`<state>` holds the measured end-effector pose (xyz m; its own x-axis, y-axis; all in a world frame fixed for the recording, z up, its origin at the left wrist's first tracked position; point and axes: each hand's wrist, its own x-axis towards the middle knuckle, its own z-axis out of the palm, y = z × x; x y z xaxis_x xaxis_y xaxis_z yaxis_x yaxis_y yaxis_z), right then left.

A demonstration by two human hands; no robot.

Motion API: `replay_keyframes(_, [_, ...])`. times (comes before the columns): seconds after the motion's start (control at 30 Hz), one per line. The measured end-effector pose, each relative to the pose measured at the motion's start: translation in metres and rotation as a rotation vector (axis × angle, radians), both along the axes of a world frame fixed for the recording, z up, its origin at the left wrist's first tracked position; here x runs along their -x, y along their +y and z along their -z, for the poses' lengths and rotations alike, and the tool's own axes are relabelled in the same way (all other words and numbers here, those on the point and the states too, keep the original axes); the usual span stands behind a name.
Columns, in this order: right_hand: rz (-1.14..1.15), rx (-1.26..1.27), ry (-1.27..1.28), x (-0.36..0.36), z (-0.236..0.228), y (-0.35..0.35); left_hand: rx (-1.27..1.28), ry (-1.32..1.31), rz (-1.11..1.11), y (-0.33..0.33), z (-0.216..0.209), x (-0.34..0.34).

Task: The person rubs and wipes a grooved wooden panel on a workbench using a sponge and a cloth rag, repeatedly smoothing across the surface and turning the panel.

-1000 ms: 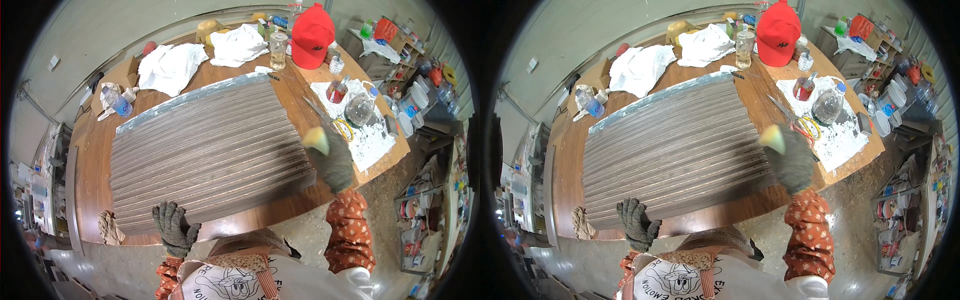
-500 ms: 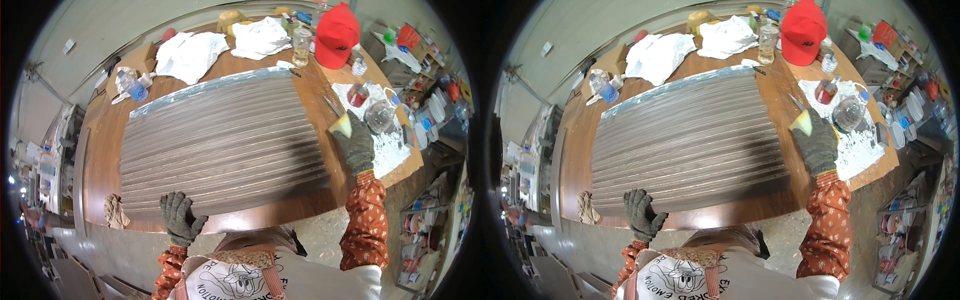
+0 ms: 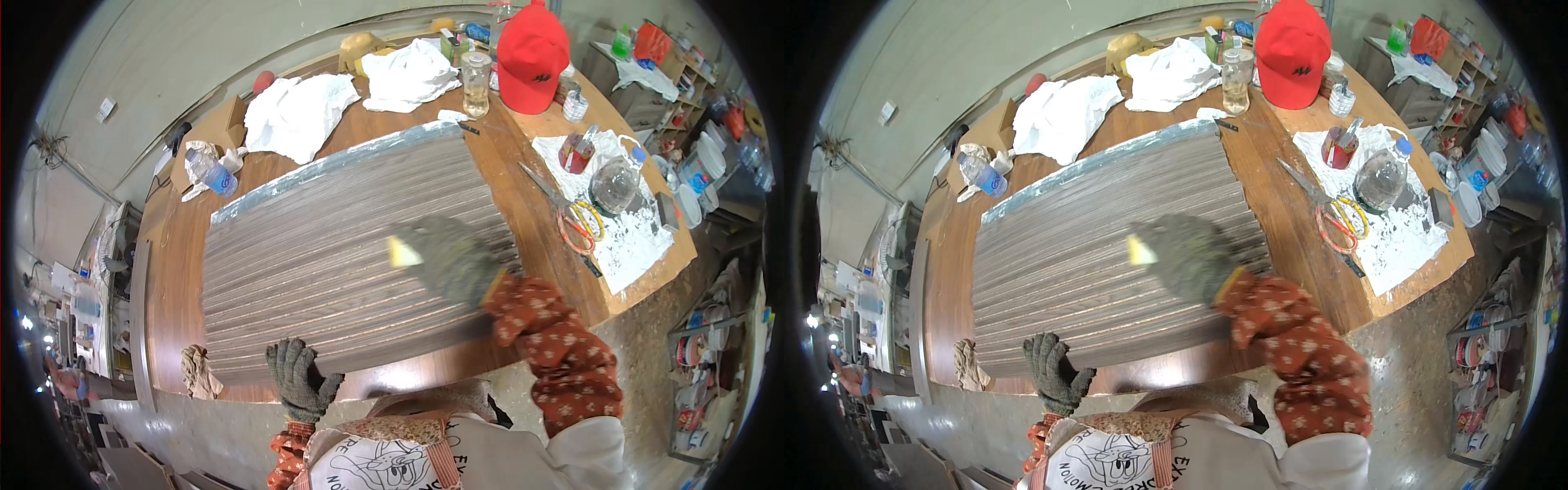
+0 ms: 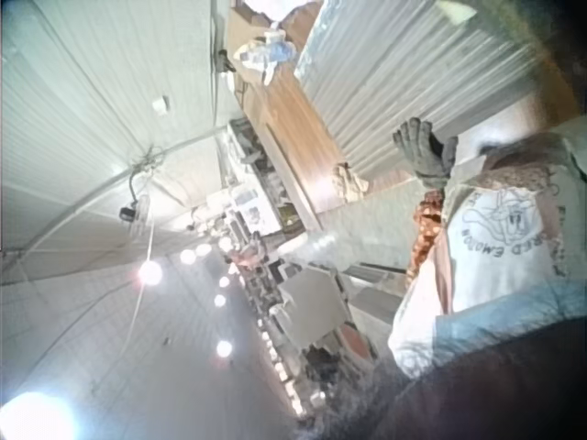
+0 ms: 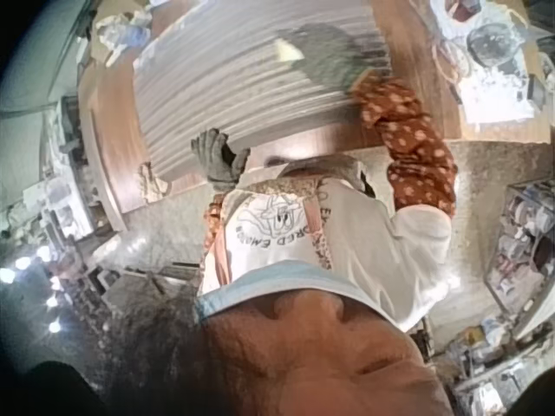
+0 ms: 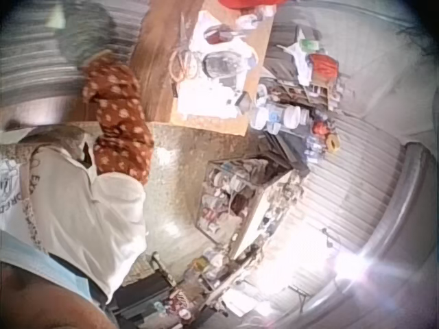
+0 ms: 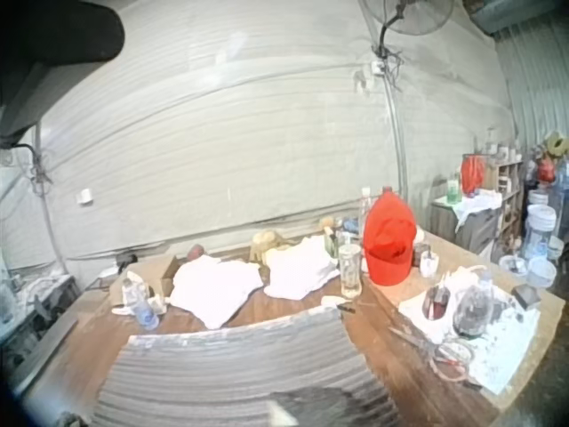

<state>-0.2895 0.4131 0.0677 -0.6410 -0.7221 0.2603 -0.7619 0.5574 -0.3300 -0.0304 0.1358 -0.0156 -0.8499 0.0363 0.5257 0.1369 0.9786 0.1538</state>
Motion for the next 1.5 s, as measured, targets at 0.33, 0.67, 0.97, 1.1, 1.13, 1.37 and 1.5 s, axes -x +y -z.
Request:
replay_keyframes(0.33, [0.613, 0.187, -0.021, 0.084, -0.012, 0.114, 0.006, 0.022, 0.025, -0.001, -0.003, 0.004])
replay_keyframes(0.67, [0.528, -0.178, 0.020, 0.116, -0.020, 0.117, 0.003, 0.024, 0.007, 0.001, 0.000, 0.001])
replay_keyframes(0.97, [0.108, -0.053, 0.143, 0.075, -0.011, 0.048, 0.010, 0.033, 0.008, -0.006, 0.001, -0.002])
replay_keyframes(1.1, [0.560, -0.156, -0.023, 0.106, -0.022, 0.100, 0.012, 0.041, -0.006, -0.004, 0.001, -0.001])
replay_keyframes(1.13, [0.549, -0.154, -0.019, 0.110, -0.024, 0.098, 0.032, 0.037, -0.011, -0.004, 0.002, -0.002])
replay_keyframes(1.37, [0.168, -0.052, 0.071, 0.119, -0.018, 0.005, 0.036, 0.062, 0.011, 0.000, 0.001, 0.004])
replay_keyframes(1.5, [0.270, -0.082, -0.060, 0.133, -0.025, 0.029, 0.041, 0.034, -0.055, -0.001, -0.006, -0.001])
